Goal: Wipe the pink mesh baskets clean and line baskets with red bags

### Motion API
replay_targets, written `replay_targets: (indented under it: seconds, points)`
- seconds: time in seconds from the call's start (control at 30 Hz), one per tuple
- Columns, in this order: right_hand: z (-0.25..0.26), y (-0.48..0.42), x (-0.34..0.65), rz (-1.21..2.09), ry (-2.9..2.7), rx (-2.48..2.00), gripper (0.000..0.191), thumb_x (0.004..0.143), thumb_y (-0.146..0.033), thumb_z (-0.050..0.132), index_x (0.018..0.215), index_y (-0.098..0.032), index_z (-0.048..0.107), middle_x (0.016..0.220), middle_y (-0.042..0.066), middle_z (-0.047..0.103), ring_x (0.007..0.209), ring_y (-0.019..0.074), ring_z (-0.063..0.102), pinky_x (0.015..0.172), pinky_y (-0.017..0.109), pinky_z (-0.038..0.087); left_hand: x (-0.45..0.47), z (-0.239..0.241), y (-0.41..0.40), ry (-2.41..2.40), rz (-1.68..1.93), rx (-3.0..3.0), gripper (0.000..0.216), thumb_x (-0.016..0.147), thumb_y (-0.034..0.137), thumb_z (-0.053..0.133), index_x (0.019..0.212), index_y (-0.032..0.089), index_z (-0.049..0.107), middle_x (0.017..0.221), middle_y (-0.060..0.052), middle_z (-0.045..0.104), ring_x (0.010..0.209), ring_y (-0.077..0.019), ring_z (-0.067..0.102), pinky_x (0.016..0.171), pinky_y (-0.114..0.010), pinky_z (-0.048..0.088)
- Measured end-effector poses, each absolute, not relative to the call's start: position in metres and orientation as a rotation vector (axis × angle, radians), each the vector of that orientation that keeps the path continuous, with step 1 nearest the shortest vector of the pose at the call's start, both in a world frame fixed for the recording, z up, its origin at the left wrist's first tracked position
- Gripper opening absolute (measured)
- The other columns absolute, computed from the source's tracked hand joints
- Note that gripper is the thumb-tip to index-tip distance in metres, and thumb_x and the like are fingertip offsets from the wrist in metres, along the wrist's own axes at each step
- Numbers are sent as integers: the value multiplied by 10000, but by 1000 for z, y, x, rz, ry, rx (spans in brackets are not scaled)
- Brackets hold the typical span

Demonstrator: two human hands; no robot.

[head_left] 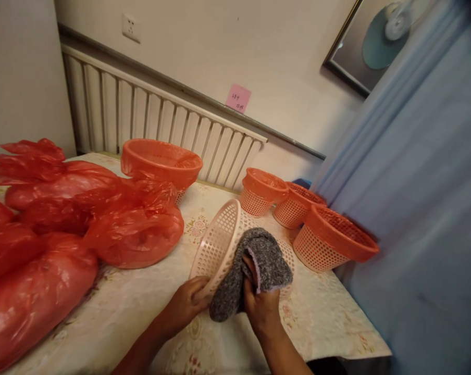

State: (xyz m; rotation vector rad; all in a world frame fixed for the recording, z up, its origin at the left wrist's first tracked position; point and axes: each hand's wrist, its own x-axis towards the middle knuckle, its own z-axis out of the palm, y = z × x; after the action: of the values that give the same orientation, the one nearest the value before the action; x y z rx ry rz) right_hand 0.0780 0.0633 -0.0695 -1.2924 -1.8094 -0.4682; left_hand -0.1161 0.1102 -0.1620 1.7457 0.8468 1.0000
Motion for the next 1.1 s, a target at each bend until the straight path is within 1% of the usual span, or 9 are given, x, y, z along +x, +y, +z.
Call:
replay_targets:
  seconds: [0.07,0.2,0.33,0.47,0.63,0.73,0.83,0.97,1.1]
  points:
    - [-77,67,96,-468,-1741,-1348,371,855,-166,436,1179,-197,615,1214,94,614,1235,249,477,1085,533,293,-115,-162,111,927,1002,1798,245,749,281,617,967,187,675,1014,-54,668,992,-238,567,929,-342,407]
    - [-97,71,140,-501,-1544,-1487,380,844,-229,415,1152,-165,628,1221,119,603,1192,275,498,1029,544,339,-115,-163,111,1003,953,1831,179,776,274,541,832,173,677,900,-43,671,881,-215,590,841,-320,443]
    - [-109,70,175,-420,-1298,-1647,420,802,-270,434,1158,-161,627,1162,134,636,1062,292,578,924,501,430,-114,-161,107,968,917,1835,161,737,257,592,859,189,672,895,-24,677,878,-205,580,826,-294,435]
    - [-103,69,175,-359,-1190,-1710,433,774,-267,453,1153,-169,636,1112,139,665,977,298,618,858,484,468,-114,-153,103,881,883,1791,137,686,206,622,810,173,667,856,-6,662,834,-193,578,771,-273,429]
    - [-80,63,120,-443,-1417,-1512,383,816,-221,437,1140,-183,637,1169,114,642,1094,265,578,956,491,430,-118,-148,104,799,874,1661,194,665,181,636,855,159,670,841,10,648,842,-186,570,765,-264,417]
    - [-69,55,81,-485,-1682,-1318,368,834,-173,454,1156,-224,626,1171,73,646,1142,237,561,1011,478,402,-119,-149,105,769,862,1660,152,670,214,652,807,148,659,783,21,612,791,-171,539,716,-256,406]
    - [-66,53,57,-457,-1888,-1193,411,843,-151,476,1233,-226,580,1185,77,644,1138,228,573,1019,439,418,-118,-152,105,774,862,1661,142,693,270,651,741,140,620,707,34,552,718,-148,494,648,-241,385]
    - [-69,61,58,-444,-1843,-1213,413,854,-139,467,1250,-206,564,1203,85,634,1159,229,559,1029,452,410,-117,-157,108,818,891,1672,180,740,320,627,719,146,590,680,42,515,695,-135,470,629,-230,378]
    - [-76,69,84,-459,-1766,-1256,362,852,-162,472,1179,-208,619,1204,76,634,1182,233,532,1067,488,344,-116,-162,112,929,939,1762,176,765,321,584,793,152,624,787,2,591,780,-171,535,715,-264,418]
